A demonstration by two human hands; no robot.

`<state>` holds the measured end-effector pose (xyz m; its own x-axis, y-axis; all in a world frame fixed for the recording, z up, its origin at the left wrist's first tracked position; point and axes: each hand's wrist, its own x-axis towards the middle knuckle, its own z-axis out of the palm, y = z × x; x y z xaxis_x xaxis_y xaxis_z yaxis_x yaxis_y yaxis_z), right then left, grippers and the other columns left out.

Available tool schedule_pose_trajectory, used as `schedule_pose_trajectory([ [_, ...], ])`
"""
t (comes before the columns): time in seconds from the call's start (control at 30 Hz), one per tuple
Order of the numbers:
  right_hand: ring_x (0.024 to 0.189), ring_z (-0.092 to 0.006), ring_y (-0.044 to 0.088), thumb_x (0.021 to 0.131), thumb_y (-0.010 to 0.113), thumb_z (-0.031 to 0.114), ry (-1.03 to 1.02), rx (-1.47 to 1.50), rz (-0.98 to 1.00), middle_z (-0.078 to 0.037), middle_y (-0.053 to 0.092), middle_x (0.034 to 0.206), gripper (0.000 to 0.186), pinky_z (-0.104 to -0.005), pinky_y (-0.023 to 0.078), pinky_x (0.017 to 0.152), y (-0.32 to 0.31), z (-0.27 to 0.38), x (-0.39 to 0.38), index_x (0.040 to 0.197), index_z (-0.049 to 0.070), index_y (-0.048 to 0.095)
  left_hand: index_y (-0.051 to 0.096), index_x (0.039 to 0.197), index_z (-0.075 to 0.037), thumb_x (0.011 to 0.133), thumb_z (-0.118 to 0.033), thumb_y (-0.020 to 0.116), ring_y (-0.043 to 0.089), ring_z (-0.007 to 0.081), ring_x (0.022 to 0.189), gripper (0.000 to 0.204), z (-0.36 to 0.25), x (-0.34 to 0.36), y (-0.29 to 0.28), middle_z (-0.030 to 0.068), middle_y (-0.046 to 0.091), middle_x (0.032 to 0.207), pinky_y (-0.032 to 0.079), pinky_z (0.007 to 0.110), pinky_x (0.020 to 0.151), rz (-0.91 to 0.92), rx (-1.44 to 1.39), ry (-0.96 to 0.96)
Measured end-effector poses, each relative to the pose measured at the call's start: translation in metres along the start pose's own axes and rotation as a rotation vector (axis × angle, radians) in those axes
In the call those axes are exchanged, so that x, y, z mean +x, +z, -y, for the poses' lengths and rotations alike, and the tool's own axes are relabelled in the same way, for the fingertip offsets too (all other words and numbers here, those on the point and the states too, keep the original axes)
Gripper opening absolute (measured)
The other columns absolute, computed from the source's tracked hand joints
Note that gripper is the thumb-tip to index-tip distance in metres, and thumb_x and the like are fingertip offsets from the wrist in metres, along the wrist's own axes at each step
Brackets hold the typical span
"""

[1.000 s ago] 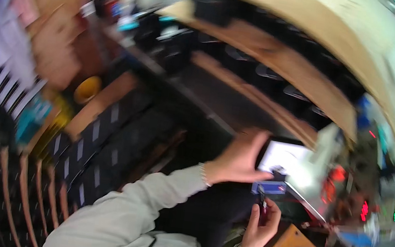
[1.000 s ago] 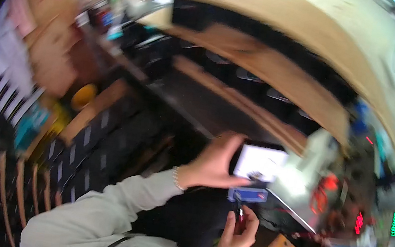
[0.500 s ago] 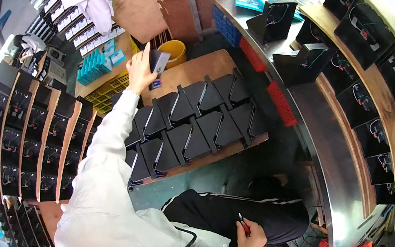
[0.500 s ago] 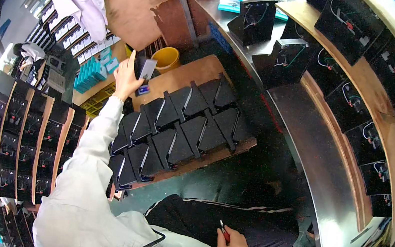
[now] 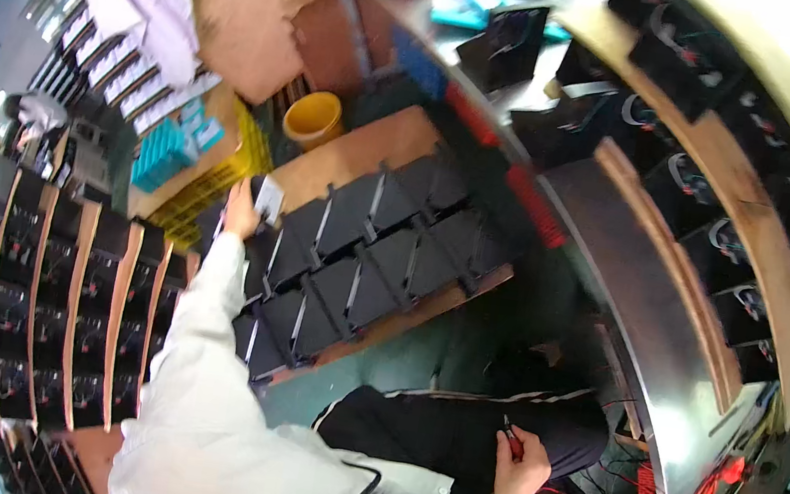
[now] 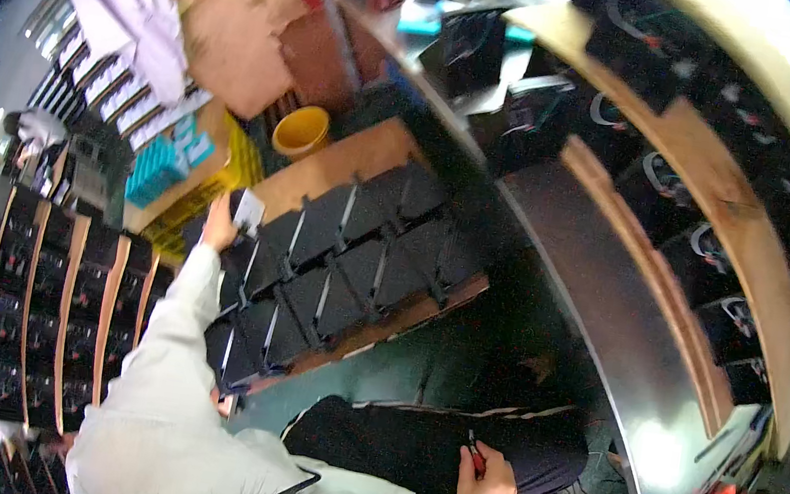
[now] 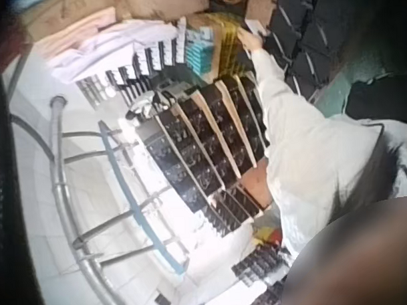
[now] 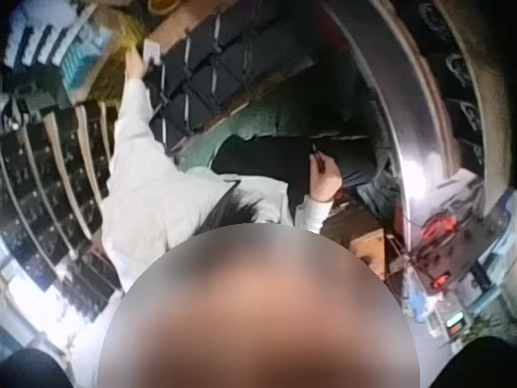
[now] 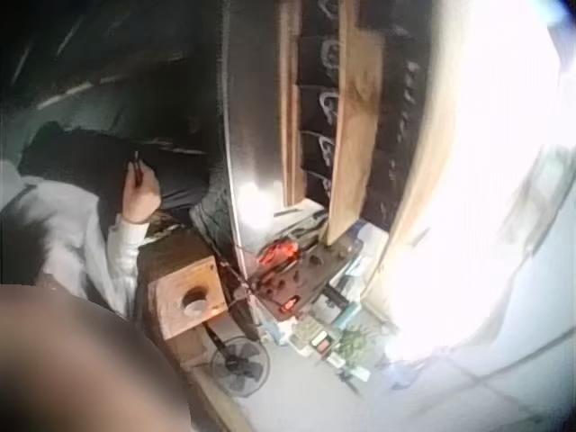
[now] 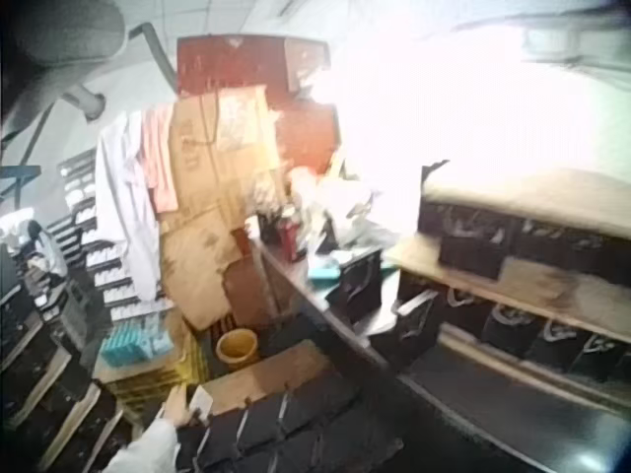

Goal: Testing and calibrating analog voltmeters using a bench power supply and test probes in a workshop environment.

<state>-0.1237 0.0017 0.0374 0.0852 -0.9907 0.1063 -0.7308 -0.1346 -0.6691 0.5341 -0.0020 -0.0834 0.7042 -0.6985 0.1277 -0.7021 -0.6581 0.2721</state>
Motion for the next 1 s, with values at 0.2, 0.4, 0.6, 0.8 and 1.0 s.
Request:
schedule_pose_trajectory([
  [0.2, 0.064, -0.0265, 0.07, 0.082, 0.081, 0.03, -0.124, 0.183, 0.02, -0.01, 0.071, 0.073, 0.026, -0.0356, 0.055, 0.059, 0.029, -0.035, 0.06, 0.085, 0.006, 0.073, 0.053, 0.137, 0.002, 0.075, -0.008, 0.076, 0.059, 0.0398, 0.11, 0.067, -0.014, -0.042, -0.039, 0.0247, 0.063, 0.118, 0.046, 0.048, 0.099, -0.416, -0.061, 0.272],
  [0.4, 0.063, -0.0224, 0.071, 0.087, 0.074, 0.037, 0.267, 0.159, 0.059, -0.009, 0.072, 0.069, 0.034, -0.0363, 0.054, 0.062, 0.044, -0.092, 0.105, 0.083, 0.003, 0.073, 0.045, 0.146, 0.0, 0.097, -0.025, 0.066, 0.06, 0.0296, 0.125, 0.059, -0.377, -0.133, -0.204, 0.0218, 0.059, 0.137, 0.047, 0.041, 0.106, 0.821, -1.355, 0.813],
  [0.6, 0.075, -0.0305, 0.072, 0.082, 0.077, 0.037, 0.163, -0.124, -0.155, -0.013, 0.073, 0.08, 0.03, -0.04, 0.057, 0.072, 0.06, -0.088, 0.091, 0.087, 0.008, 0.074, 0.033, 0.148, 0.004, 0.097, -0.051, 0.059, 0.035, 0.048, 0.142, 0.079, -0.584, -0.134, -0.243, 0.0297, 0.037, 0.152, 0.034, 0.059, 0.117, 1.382, -1.96, 0.67],
  [0.8, 0.077, -0.0327, 0.072, 0.082, 0.079, 0.036, 0.178, 0.126, -0.312, -0.014, 0.073, 0.081, 0.032, -0.041, 0.058, 0.072, 0.046, -0.093, 0.091, 0.09, 0.006, 0.073, 0.055, 0.121, 0.005, 0.098, -0.012, 0.059, 0.061, 0.0392, 0.118, 0.029, -0.664, -0.135, -0.246, 0.0238, 0.062, 0.124, 0.046, 0.06, 0.107, 1.159, -2.16, 0.612],
  [1.0, 0.076, -0.0357, 0.072, 0.083, 0.076, 0.04, 0.175, 0.108, -0.315, -0.016, 0.073, 0.08, 0.032, -0.0446, 0.057, 0.072, 0.053, -0.109, 0.087, 0.086, 0.008, 0.074, 0.063, 0.097, 0.004, 0.094, -0.002, 0.052, 0.066, 0.0366, 0.109, 0.013, -0.638, -0.15, -0.266, 0.0202, 0.069, 0.11, 0.051, 0.06, 0.102, 1.192, -2.267, 0.568],
])
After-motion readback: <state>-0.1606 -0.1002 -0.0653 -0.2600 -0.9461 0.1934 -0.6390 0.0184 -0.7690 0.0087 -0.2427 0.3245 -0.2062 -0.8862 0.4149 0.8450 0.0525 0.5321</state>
